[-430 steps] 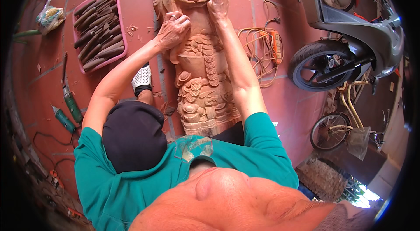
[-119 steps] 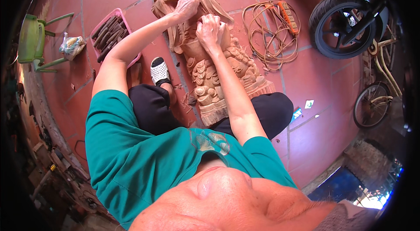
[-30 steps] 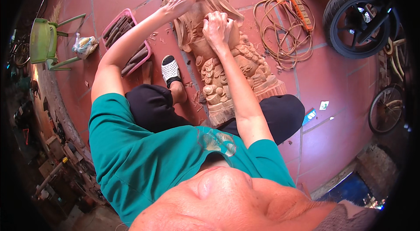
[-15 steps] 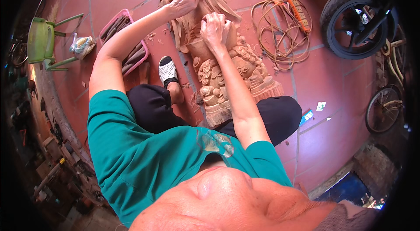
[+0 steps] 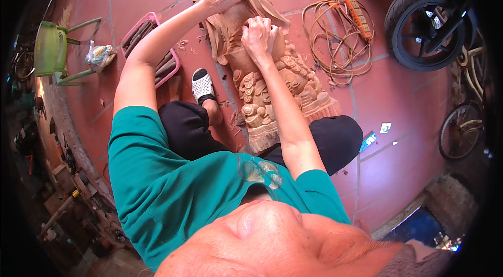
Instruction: The person carves a wooden sculpture using a chisel, focusing on refining the upper section of the figure. They hold the sculpture steady with one hand while chiseling with the other, occasionally adjusting their grip and position.
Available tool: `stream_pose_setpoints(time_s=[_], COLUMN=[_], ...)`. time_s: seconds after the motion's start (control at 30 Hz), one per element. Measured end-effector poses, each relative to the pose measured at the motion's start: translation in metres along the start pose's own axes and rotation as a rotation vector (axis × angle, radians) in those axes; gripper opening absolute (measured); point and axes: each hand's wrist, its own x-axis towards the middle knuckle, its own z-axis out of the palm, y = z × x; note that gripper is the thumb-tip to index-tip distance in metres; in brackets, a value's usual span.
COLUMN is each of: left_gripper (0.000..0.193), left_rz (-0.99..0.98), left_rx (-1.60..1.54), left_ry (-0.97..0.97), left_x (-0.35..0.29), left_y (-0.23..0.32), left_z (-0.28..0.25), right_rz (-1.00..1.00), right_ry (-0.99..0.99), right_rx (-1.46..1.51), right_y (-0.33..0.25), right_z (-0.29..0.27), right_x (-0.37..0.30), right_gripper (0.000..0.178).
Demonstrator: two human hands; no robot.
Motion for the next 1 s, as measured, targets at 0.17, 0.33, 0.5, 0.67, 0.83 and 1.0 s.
stream_pose_setpoints(time_s=[0.17, 0.33, 0.5, 0.67, 0.83, 1.0], left_gripper=[0.022, 0.031, 0.037, 0.027, 0.019, 0.024], left_rz=[-0.002, 0.001, -0.057, 0.046, 0.085, -0.141], left_rx=[-0.033, -0.174, -0.256, -0.016, 0.022, -0.269], left_ry=[-0.174, 0.029, 0.009, 0.117, -0.043, -0.201], left_x=[-0.038, -0.076, -0.044, -0.010, -0.042, -0.054], left_y=[0.008, -0.011, -0.014, -0.010, -0.006, -0.011], left_z=[-0.004, -0.001, -0.006, -0.001, -0.008, -0.013], right_rz=[0.020, 0.019, 0.017, 0.005, 0.028, 0.024], right_ry=[-0.006, -0.028, -0.028, -0.020, -0.041, -0.045], right_rx=[0.019, -0.043, -0.022, -0.026, -0.008, -0.024], right_y=[0.004, -0.003, -0.004, -0.001, 0.000, -0.003], right_z=[-0.003, -0.002, -0.004, -0.004, -0.005, -0.004], right_x=[-0.003, -0.002, -0.001, 0.000, -0.001, -0.002], right_gripper=[0.015, 0.015, 0.014, 0.014, 0.015, 0.015])
